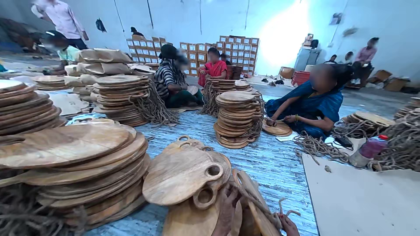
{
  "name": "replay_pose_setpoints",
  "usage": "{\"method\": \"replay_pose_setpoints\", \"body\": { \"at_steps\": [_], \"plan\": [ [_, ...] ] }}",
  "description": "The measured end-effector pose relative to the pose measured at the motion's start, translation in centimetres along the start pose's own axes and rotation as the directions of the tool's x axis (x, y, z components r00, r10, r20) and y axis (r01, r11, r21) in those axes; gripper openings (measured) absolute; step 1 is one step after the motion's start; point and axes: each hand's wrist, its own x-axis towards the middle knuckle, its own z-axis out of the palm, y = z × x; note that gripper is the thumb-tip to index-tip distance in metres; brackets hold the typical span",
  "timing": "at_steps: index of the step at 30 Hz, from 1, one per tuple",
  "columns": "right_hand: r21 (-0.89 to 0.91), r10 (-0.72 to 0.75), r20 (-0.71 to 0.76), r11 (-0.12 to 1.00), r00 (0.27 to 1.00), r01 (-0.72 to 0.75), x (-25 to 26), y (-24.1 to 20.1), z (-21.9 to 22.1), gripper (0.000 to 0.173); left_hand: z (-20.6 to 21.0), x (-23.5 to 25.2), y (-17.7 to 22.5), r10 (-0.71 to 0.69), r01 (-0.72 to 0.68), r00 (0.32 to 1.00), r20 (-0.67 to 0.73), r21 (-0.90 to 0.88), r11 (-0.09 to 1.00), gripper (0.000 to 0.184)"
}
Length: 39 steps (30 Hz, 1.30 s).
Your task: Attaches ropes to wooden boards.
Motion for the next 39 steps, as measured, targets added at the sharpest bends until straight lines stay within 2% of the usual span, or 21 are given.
{"method": "replay_pose_setpoints", "body": {
  "at_steps": [3, 6, 11, 14, 17, 20, 23, 27, 31, 39],
  "plan": [
    [0.017, -0.006, 0.023, 1.0, 1.0, 0.006, -0.2, -0.1, 0.0, 0.025, 0.1, -0.1, 0.6, -0.039, 0.038, 0.998, -0.059, -0.021, 0.999, 0.025],
    [0.035, -0.064, 0.025, 0.997, 0.998, 0.063, -0.1, 0.3, 0.1, 0.024, 0.0, 0.4, 2.0, -0.083, 0.084, 0.98, -0.183, -0.002, 0.996, 0.03],
    [-0.034, 0.01, -0.003, 0.999, 1.0, -0.01, -0.3, -0.3, 0.5, 0.027, -3.3, 1.1, 2.8, -0.154, 0.177, 0.926, -0.345, 0.037, 0.983, 0.022],
    [-0.019, -0.04, -0.044, 0.999, 0.998, 0.04, 0.0, 0.3, 0.8, 0.024, -5.1, 0.6, 2.1, -0.175, 0.174, 0.864, -0.472, -0.046, 0.984, 0.032],
    [-0.019, -0.082, -0.1, 0.997, 0.992, 0.08, 0.5, 0.9, 0.8, 0.022, -5.7, -0.1, 1.3, -0.239, 0.277, 0.783, -0.574, -0.022, 0.96, 0.041],
    [-0.032, -0.042, -0.163, 0.999, 0.986, 0.038, 0.8, 0.6, 0.9, 0.022, -6.0, -0.7, 1.1, -0.261, 0.377, 0.772, -0.58, 0.087, 0.922, 0.04],
    [-0.014, -0.024, -0.226, 1.0, 0.974, 0.022, 1.1, 0.6, 1.0, 0.023, -5.8, -0.9, 1.2, -0.296, 0.418, 0.759, -0.579, 0.086, 0.904, 0.035],
    [-0.036, -0.001, -0.306, 0.999, 0.952, -0.011, 1.5, 0.3, 0.7, 0.023, -5.5, -1.0, 0.3, -0.307, 0.398, 0.777, -0.55, 0.05, 0.916, 0.034],
    [-0.103, 0.02, -0.324, 0.993, 0.946, -0.056, 1.9, 0.1, -0.2, 0.022, -6.0, -1.2, -0.4, -0.332, 0.386, 0.794, -0.51, 0.0, 0.923, 0.03],
    [-0.275, 0.145, -0.476, 0.912, 0.867, -0.303, 3.3, 0.5, -1.2, 0.027, -6.4, -1.3, -1.3, -0.253, 0.37, 0.778, -0.574, 0.093, 0.925, 0.025]
  ]
}}
